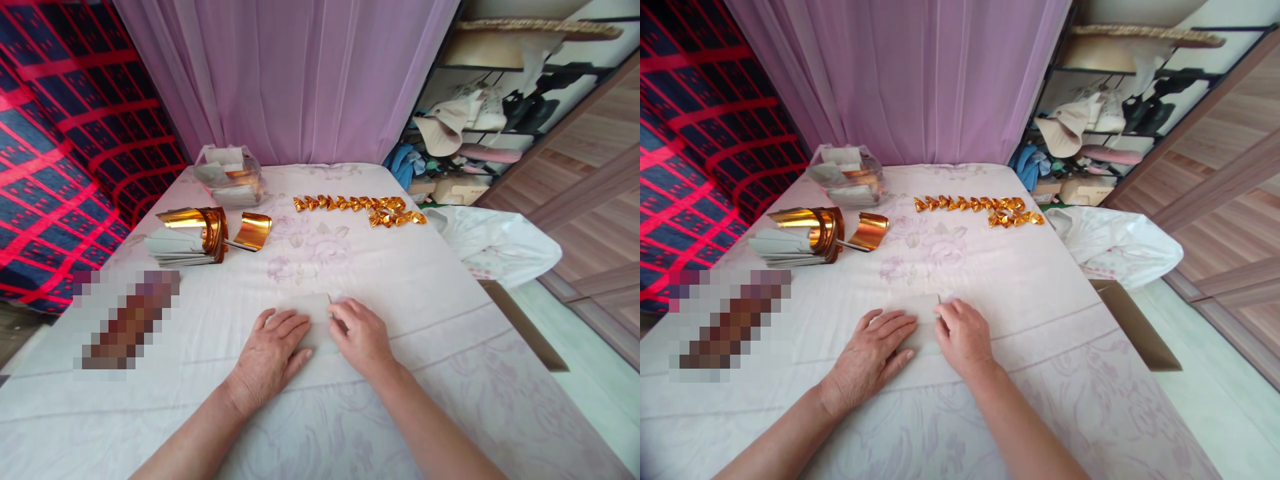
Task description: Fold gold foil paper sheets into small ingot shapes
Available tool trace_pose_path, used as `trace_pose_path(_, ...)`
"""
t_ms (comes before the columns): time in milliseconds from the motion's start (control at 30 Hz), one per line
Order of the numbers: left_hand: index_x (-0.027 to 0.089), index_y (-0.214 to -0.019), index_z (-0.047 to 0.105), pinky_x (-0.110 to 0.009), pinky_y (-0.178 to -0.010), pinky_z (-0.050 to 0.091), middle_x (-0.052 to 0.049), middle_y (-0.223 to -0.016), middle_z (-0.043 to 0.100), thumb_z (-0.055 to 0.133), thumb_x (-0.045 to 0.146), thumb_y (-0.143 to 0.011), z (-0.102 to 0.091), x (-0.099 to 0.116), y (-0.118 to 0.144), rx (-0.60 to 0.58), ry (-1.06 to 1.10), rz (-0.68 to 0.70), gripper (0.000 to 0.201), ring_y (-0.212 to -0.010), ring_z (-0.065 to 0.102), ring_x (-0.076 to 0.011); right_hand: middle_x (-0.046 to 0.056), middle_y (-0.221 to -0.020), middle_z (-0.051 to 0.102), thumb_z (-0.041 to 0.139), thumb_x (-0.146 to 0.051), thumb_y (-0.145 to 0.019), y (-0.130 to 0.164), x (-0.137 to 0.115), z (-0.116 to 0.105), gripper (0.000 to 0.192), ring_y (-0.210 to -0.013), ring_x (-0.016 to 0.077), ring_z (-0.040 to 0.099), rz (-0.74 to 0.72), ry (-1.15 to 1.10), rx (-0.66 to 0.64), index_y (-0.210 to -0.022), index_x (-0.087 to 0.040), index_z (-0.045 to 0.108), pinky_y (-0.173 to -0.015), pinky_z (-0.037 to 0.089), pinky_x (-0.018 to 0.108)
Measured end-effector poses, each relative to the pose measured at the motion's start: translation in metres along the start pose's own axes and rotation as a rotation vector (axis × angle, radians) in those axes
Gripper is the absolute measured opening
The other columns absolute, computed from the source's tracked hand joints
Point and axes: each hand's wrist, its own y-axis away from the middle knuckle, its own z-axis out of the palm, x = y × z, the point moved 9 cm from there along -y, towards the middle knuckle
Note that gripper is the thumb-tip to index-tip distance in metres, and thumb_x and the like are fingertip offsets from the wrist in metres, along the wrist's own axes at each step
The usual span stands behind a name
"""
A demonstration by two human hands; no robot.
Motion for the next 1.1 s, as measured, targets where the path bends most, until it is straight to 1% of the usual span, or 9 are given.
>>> trace_pose_path(100,0.022,-0.123,0.063,-0.050,-0.110,0.031,-0.007,-0.126,0.067,0.056,0.040,-0.092,0.002,0.000,0.002,0.000,-0.003,-0.005,0.037,-0.120,0.056,-0.0268,0.002,-0.085,0.065,0.053,-0.010,-0.083,0.000,-0.006,0.001,0.021,-0.081,0.0158,0.061,-0.091,-0.038,-0.012,-0.087,-0.024,0.068,-0.074,0.043,0.026)
trace_pose_path(267,0.022,-0.125,0.061,-0.051,-0.110,0.032,-0.008,-0.127,0.066,0.060,0.044,-0.090,0.002,0.001,0.002,-0.004,0.005,-0.010,0.042,-0.121,0.056,-0.0272,0.003,-0.087,0.064,0.051,-0.009,-0.083,0.000,-0.007,0.001,0.022,-0.082,0.0167,0.060,-0.130,-0.076,0.013,-0.085,-0.023,0.068,-0.076,0.044,0.027)
trace_pose_path(433,0.022,-0.122,0.062,-0.053,-0.108,0.034,-0.009,-0.127,0.065,0.066,0.048,-0.084,0.000,0.000,0.001,-0.006,0.024,-0.029,0.046,-0.118,0.057,-0.0282,0.003,-0.085,0.064,0.048,-0.009,-0.084,0.000,-0.005,0.002,0.023,-0.081,0.0171,0.059,-0.141,-0.096,0.009,-0.085,-0.022,0.068,-0.076,0.044,0.028)
trace_pose_path(633,0.022,-0.121,0.062,-0.053,-0.111,0.032,-0.008,-0.125,0.066,0.065,0.045,-0.085,0.000,-0.001,0.001,0.000,0.047,-0.035,0.043,-0.118,0.057,-0.0273,0.003,-0.085,0.064,0.047,-0.011,-0.087,-0.001,-0.005,0.001,0.023,-0.081,0.0169,0.059,-0.151,-0.121,-0.009,-0.087,-0.021,0.068,-0.075,0.045,0.028)
trace_pose_path(767,0.023,-0.124,0.061,-0.055,-0.113,0.029,-0.009,-0.127,0.065,0.065,0.044,-0.085,0.002,-0.002,0.002,-0.013,0.049,-0.035,0.044,-0.119,0.056,-0.0282,0.004,-0.086,0.064,0.048,-0.011,-0.088,0.001,-0.006,0.002,0.024,-0.082,0.0172,0.059,-0.140,-0.102,-0.038,-0.088,-0.022,0.069,-0.076,0.045,0.029)
trace_pose_path(867,0.023,-0.125,0.060,-0.056,-0.114,0.025,-0.008,-0.129,0.064,0.065,0.045,-0.085,0.004,-0.002,0.004,-0.016,0.047,-0.038,0.045,-0.121,0.056,-0.0285,0.005,-0.088,0.064,0.048,-0.010,-0.087,0.001,-0.012,0.001,0.026,-0.083,0.0178,0.057,-0.171,-0.072,-0.037,-0.092,-0.022,0.070,-0.077,0.046,0.031)
trace_pose_path(1000,0.023,-0.127,0.058,-0.057,-0.115,0.023,-0.008,-0.130,0.063,0.064,0.045,-0.086,0.006,-0.003,0.005,-0.020,0.034,-0.045,0.047,-0.122,0.055,-0.0283,0.005,-0.089,0.062,0.048,-0.005,-0.083,0.001,-0.024,0.002,0.035,-0.082,0.0186,0.055,-0.250,-0.024,-0.071,-0.102,-0.024,0.071,-0.075,0.045,0.031)
trace_pose_path(1100,0.023,-0.129,0.057,-0.057,-0.116,0.022,-0.008,-0.130,0.063,0.064,0.046,-0.086,0.006,-0.003,0.004,-0.029,0.029,-0.049,0.050,-0.122,0.055,-0.0283,0.004,-0.086,0.061,0.050,-0.003,-0.081,0.001,-0.028,0.005,0.036,-0.079,0.0179,0.054,-0.271,-0.018,-0.105,-0.098,-0.025,0.071,-0.072,0.044,0.030)
